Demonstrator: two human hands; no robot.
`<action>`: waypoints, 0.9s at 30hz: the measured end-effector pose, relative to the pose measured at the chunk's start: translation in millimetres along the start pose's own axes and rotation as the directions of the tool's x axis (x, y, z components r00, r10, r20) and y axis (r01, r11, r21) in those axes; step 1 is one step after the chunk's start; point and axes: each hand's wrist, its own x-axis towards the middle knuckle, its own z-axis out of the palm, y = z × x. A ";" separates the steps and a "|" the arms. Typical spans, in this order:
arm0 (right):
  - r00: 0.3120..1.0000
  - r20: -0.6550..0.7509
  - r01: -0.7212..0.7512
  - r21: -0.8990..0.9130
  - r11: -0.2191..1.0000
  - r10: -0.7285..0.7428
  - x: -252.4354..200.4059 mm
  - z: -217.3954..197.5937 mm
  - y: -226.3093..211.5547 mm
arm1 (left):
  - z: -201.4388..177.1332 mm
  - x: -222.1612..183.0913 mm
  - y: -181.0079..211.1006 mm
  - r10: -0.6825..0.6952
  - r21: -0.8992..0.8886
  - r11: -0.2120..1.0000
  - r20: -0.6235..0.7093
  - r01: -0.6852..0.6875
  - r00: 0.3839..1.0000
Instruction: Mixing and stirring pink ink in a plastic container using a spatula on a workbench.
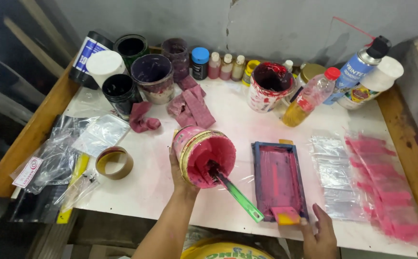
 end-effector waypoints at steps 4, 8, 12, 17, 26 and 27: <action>0.997 -0.024 0.068 0.007 0.998 -0.068 9.7 3.0 27.5 | -14.9 6.9 -4.7 0.003 0.035 0.999 -0.017 -0.003 1.000; 0.933 0.007 0.360 0.033 0.932 -0.361 20.8 3.5 54.4 | -15.3 1.5 -4.8 0.004 0.129 0.992 -0.059 0.003 0.998; 0.949 0.067 0.309 -0.010 0.951 -0.308 18.3 -0.6 49.5 | -14.1 -3.4 -5.6 0.004 0.194 0.981 -0.066 0.009 0.998; 0.952 0.072 0.302 -0.041 0.952 -0.299 20.4 0.5 58.2 | -6.5 -1.0 -6.4 0.005 0.199 0.980 -0.074 0.010 0.997; 0.917 0.087 0.390 0.018 0.921 -0.390 21.9 -4.6 67.6 | 2.1 -6.1 -4.5 0.008 0.209 0.978 -0.089 0.010 0.996; 0.909 0.095 0.403 0.048 0.914 -0.406 22.9 -5.3 69.4 | 2.5 -6.5 -4.5 0.007 0.209 0.978 -0.095 0.013 0.995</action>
